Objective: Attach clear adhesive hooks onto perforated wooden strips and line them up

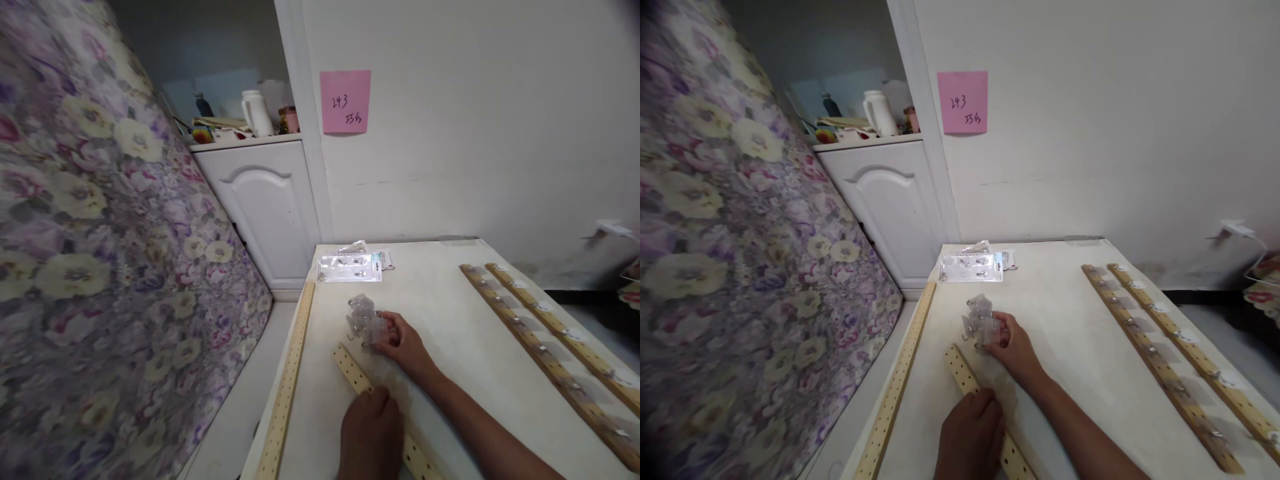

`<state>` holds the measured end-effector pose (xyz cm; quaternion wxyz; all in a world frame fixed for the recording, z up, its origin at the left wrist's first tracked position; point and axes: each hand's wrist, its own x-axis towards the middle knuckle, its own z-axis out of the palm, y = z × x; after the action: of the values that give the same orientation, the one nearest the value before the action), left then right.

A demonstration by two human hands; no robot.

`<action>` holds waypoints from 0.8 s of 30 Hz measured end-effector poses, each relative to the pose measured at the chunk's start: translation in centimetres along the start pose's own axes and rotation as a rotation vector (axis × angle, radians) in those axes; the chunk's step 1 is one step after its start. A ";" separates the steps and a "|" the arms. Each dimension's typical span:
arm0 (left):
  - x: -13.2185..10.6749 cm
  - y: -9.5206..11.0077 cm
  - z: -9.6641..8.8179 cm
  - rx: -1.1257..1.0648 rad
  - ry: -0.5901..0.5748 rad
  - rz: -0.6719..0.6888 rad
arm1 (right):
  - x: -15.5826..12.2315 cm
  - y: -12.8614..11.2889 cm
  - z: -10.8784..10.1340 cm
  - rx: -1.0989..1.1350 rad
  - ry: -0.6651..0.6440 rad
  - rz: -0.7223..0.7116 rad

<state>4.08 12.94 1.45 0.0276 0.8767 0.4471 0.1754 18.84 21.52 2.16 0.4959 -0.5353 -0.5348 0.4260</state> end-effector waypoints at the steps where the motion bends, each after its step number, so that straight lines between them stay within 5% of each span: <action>1: -0.2 -0.1 -0.3 0.005 -0.002 -0.008 | 0.0 0.2 0.0 0.041 -0.022 0.006; 7: -0.9 -0.4 -1.8 -0.008 -0.042 -0.022 | 0.3 1.1 0.0 0.137 -0.071 0.061; 14: -0.4 -0.2 -2.1 -0.079 -0.106 0.031 | -0.1 -0.5 -0.3 0.231 -0.012 0.027; 24: -1.0 -0.2 -2.5 -0.149 -0.198 -0.060 | -1.7 -1.6 1.9 0.224 -0.214 -0.002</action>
<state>2.54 12.02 3.49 0.1421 0.8713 0.4541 0.1199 16.61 19.83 3.31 0.4934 -0.4275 -0.5342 0.5371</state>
